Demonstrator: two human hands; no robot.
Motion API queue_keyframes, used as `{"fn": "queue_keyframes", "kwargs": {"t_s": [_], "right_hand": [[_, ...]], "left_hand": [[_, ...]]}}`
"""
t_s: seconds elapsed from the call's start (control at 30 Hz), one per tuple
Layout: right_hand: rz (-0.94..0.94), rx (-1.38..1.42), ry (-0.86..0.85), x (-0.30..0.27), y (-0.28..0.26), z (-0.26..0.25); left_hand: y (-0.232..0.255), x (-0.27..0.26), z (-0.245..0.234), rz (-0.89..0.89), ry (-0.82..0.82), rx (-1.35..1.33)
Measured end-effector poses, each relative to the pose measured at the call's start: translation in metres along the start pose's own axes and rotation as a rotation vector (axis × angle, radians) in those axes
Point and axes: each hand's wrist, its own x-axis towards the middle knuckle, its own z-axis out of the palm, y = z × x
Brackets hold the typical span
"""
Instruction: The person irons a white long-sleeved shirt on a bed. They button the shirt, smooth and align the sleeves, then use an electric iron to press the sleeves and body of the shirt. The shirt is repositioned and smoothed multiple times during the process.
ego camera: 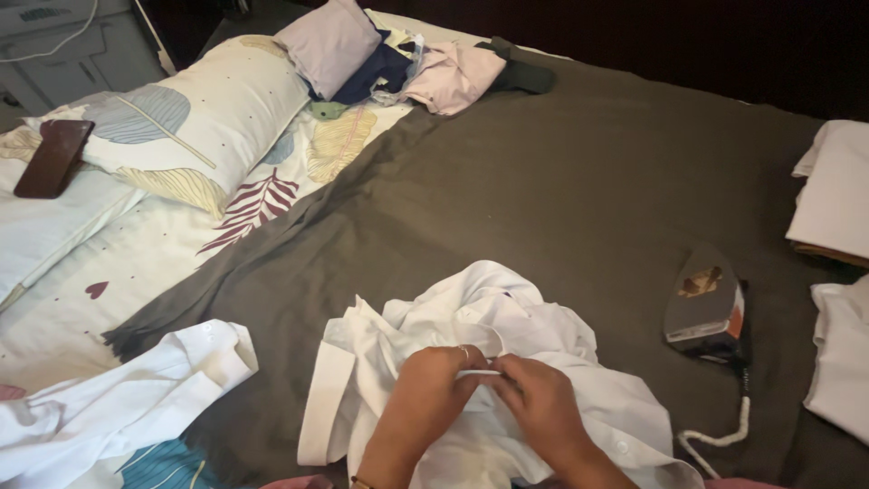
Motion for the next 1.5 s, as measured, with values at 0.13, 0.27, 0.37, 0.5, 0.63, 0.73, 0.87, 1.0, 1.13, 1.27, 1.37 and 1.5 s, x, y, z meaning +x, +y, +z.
{"fn": "queue_keyframes", "kwargs": {"t_s": [0.13, 0.27, 0.37, 0.5, 0.63, 0.73, 0.87, 1.0, 1.13, 1.27, 1.37, 1.5], "right_hand": [[-0.057, -0.034, 0.049, 0.001, -0.001, 0.001], [-0.016, 0.002, 0.066, 0.001, -0.009, -0.002], [0.052, 0.07, 0.042, 0.001, -0.015, -0.006], [0.002, 0.145, 0.002, 0.001, -0.017, -0.012], [0.176, 0.255, -0.189, 0.009, -0.019, -0.023], [0.22, 0.49, -0.38, 0.018, -0.029, -0.035], [0.338, 0.416, -0.643, 0.04, -0.048, -0.059], [0.259, 0.349, -0.742, 0.058, -0.057, -0.067], [0.286, 0.181, -0.735, 0.08, -0.049, -0.076], [0.102, -0.06, -0.552, 0.115, -0.066, -0.104], [0.005, -0.531, 0.077, 0.135, -0.102, -0.147], [-0.135, -0.578, 0.386, 0.131, -0.132, -0.197]], "left_hand": [[0.002, -0.001, 0.0, 0.037, 0.092, -0.029], [0.004, -0.002, 0.005, 0.106, 0.22, 0.003], [0.008, -0.004, 0.014, 0.207, 0.318, 0.166], [0.015, -0.011, 0.028, 0.207, 0.358, 0.216], [0.018, -0.013, 0.022, 0.22, 0.345, 0.303], [0.018, -0.017, 0.002, 0.204, 0.406, 0.383], [0.026, -0.03, -0.038, 0.345, 0.752, 0.378], [0.041, -0.044, -0.078, 0.434, 0.937, 0.463], [0.056, -0.059, -0.113, 0.321, 1.0, 0.574], [0.07, -0.053, -0.151, 0.424, 1.029, 0.621], [0.081, -0.038, -0.172, 0.429, 1.044, 0.685], [0.085, -0.028, -0.179, 0.445, 1.102, 0.701]]}}
